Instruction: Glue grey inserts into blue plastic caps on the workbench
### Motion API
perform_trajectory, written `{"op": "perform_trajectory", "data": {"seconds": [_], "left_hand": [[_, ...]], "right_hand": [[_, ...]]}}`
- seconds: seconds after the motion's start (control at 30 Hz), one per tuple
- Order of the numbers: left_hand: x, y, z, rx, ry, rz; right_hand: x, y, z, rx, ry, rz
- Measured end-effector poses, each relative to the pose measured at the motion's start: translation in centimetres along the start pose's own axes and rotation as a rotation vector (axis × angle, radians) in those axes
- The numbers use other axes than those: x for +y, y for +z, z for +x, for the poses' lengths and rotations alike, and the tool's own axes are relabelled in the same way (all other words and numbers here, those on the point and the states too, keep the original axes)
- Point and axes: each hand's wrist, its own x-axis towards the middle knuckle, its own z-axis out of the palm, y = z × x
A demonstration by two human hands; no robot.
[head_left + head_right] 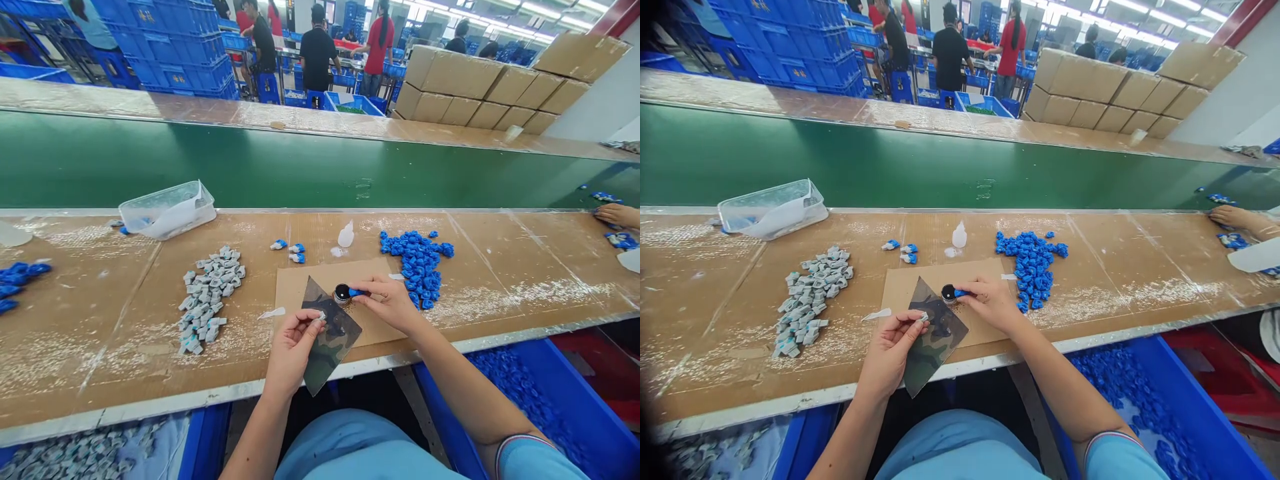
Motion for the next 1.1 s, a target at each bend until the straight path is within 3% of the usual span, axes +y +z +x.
{"op": "perform_trajectory", "data": {"seconds": [0.33,0.73,0.83,0.97,1.1], "left_hand": [[0.0,0.2,-0.1,-0.017,0.024,0.024],[-0.2,0.0,-0.3,-0.017,0.021,0.008],[-0.2,-0.1,-0.2,-0.017,0.026,0.017],[-0.2,0.2,-0.1,-0.035,0.05,0.044],[0.0,0.7,-0.1,-0.054,0.071,0.021]], "right_hand": [[0.0,0.2,0.3,0.014,-0.063,-0.039],[-0.1,0.2,0.6,0.01,-0.016,-0.01],[-0.2,0.1,0.5,0.0,0.096,0.096],[-0.3,0.1,0.3,-0.011,0.284,0.424],[-1.4,0.4,-0.4,-0.083,0.314,0.553]]}}
